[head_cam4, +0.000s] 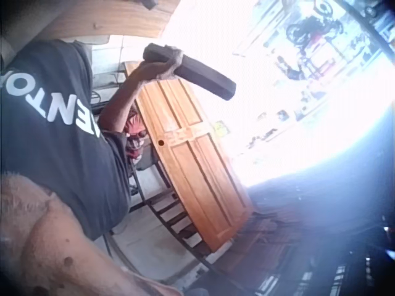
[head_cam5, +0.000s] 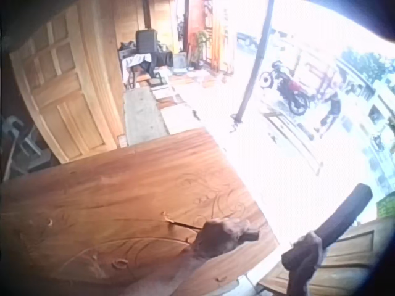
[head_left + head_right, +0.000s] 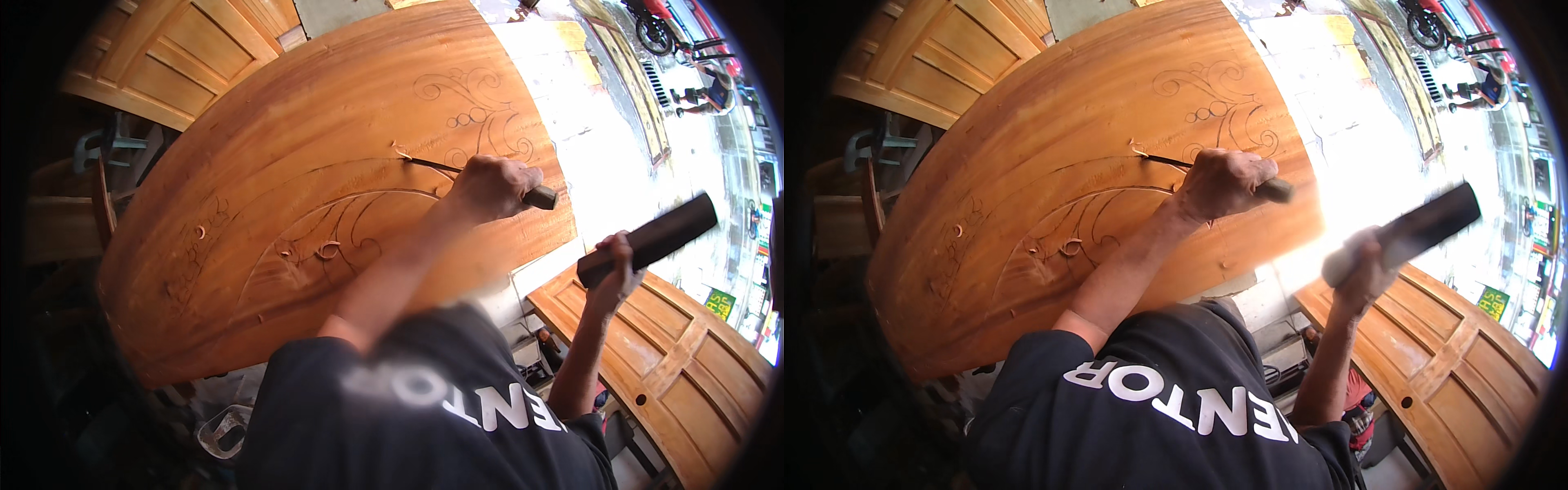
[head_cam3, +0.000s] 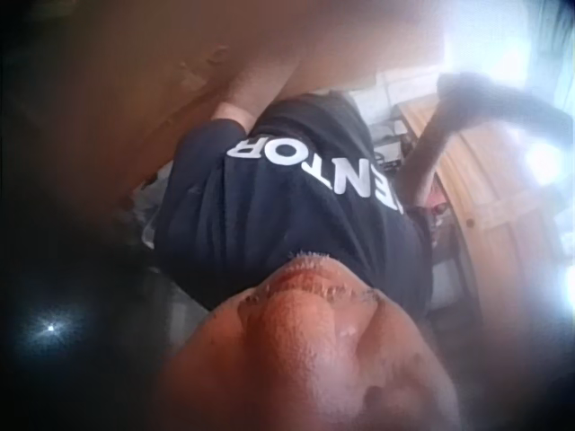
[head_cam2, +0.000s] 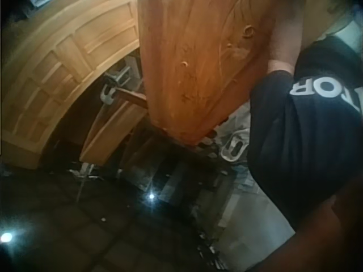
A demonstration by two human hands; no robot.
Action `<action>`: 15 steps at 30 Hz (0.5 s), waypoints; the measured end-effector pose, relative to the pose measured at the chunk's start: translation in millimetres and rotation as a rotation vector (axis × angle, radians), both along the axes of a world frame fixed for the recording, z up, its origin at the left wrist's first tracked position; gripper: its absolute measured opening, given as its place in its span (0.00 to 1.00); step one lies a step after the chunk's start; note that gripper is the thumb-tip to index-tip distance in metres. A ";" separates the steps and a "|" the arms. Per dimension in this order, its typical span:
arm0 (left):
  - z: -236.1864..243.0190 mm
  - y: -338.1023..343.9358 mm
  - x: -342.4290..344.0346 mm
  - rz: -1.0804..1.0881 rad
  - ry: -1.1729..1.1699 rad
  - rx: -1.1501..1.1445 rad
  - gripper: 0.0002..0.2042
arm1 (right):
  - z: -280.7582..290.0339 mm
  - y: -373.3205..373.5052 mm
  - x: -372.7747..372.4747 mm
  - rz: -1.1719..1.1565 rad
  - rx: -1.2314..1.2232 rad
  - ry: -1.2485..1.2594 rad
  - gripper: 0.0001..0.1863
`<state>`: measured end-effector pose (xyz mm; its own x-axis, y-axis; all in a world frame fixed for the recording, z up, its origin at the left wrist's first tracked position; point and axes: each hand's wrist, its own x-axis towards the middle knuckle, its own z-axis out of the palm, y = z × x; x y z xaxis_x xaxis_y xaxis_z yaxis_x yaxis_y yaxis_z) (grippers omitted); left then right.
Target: The person carves a floral design into a large wooden board using a chisel and a mallet. They repeatedly strike the chisel to remove wood shavings and refine the pattern, occasionally brushing away debris.
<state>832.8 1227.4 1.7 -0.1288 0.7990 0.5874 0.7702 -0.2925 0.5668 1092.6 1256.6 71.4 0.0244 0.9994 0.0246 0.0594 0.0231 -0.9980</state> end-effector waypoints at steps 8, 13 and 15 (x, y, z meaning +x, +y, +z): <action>13.9 -2.2 -6.1 -0.063 -0.017 -0.246 0.09 | -82.0 5.4 6.6 0.354 0.206 -0.704 0.32; 10.0 -2.0 -9.5 -0.018 -0.064 -0.216 0.07 | -0.7 17.8 -7.7 0.044 -0.072 0.072 0.13; 13.4 1.5 -7.4 -0.016 -0.060 -0.193 0.07 | -19.4 7.2 -17.8 -0.041 -0.065 0.163 0.12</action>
<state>825.4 1228.8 15.1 -0.1455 0.8982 0.4148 0.7296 -0.1858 0.6582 1074.9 1263.9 52.0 0.0632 0.9969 -0.0478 -0.1038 -0.0410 -0.9937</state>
